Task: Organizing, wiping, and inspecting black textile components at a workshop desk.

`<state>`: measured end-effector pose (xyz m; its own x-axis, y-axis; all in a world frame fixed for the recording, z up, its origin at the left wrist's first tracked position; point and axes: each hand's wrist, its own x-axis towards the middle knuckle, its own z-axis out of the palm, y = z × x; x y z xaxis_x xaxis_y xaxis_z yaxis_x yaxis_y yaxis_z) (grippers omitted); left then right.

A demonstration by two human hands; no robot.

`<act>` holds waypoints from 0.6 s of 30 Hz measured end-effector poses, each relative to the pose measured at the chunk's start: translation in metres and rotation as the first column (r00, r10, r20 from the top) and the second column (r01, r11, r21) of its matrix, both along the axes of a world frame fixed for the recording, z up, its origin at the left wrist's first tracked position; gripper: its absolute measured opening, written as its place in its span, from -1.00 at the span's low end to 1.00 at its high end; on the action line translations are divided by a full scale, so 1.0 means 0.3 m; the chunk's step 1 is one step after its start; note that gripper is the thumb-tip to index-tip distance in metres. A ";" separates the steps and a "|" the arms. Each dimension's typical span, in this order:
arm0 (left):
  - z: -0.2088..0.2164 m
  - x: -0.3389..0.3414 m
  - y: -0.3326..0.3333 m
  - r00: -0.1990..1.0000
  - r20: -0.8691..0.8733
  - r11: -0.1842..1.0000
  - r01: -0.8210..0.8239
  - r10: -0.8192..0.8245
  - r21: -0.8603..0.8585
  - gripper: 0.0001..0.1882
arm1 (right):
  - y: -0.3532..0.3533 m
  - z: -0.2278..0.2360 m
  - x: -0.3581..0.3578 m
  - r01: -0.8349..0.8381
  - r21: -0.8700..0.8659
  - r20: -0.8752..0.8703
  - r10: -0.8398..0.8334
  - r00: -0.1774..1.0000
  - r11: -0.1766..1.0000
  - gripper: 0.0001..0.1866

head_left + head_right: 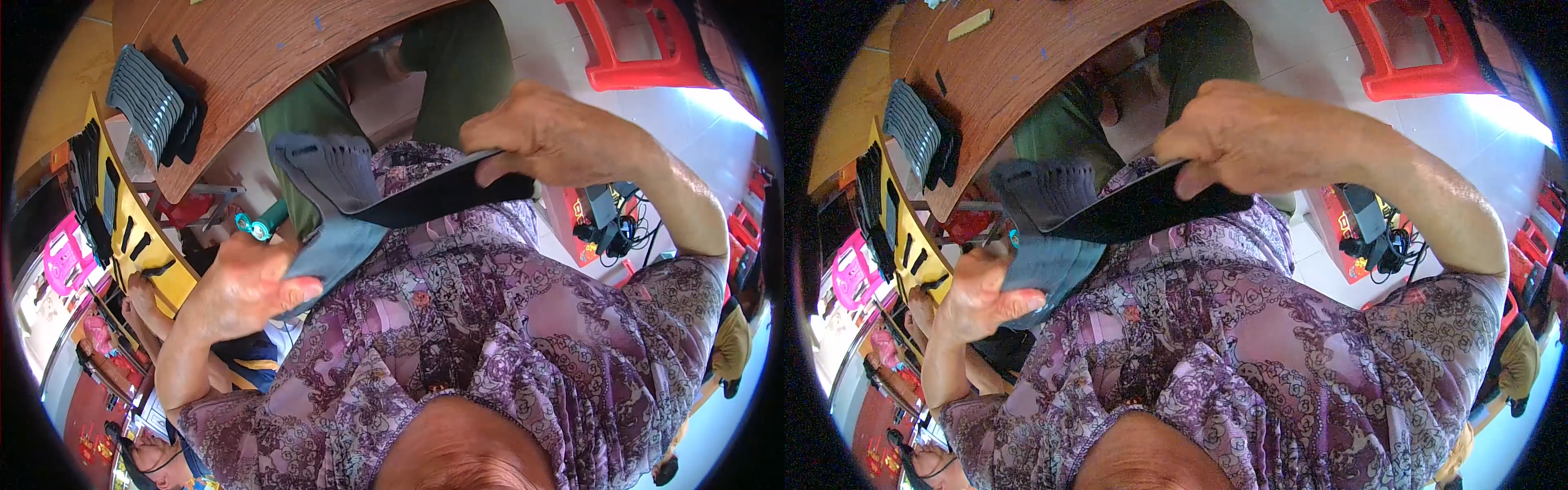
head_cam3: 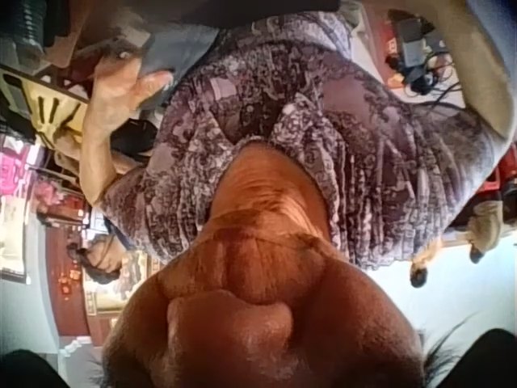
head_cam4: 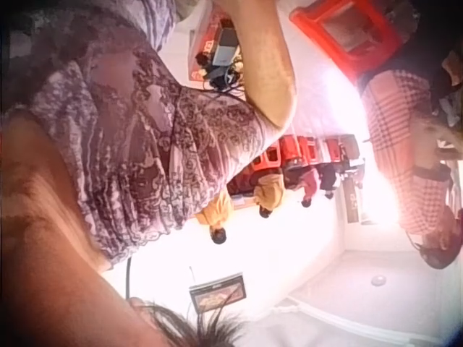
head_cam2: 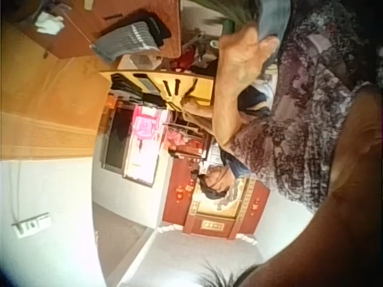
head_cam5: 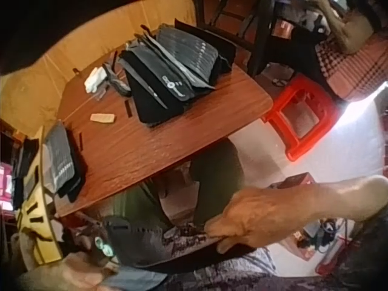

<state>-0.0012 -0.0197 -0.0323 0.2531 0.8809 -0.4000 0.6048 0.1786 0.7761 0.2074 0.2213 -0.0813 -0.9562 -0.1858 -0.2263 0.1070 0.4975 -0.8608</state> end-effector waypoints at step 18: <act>-0.019 -0.067 -0.092 0.717 0.216 0.729 -0.684 0.662 0.037 -0.72 | 0.181 0.049 0.228 0.661 -0.058 0.459 -0.568 0.683 0.748 -0.78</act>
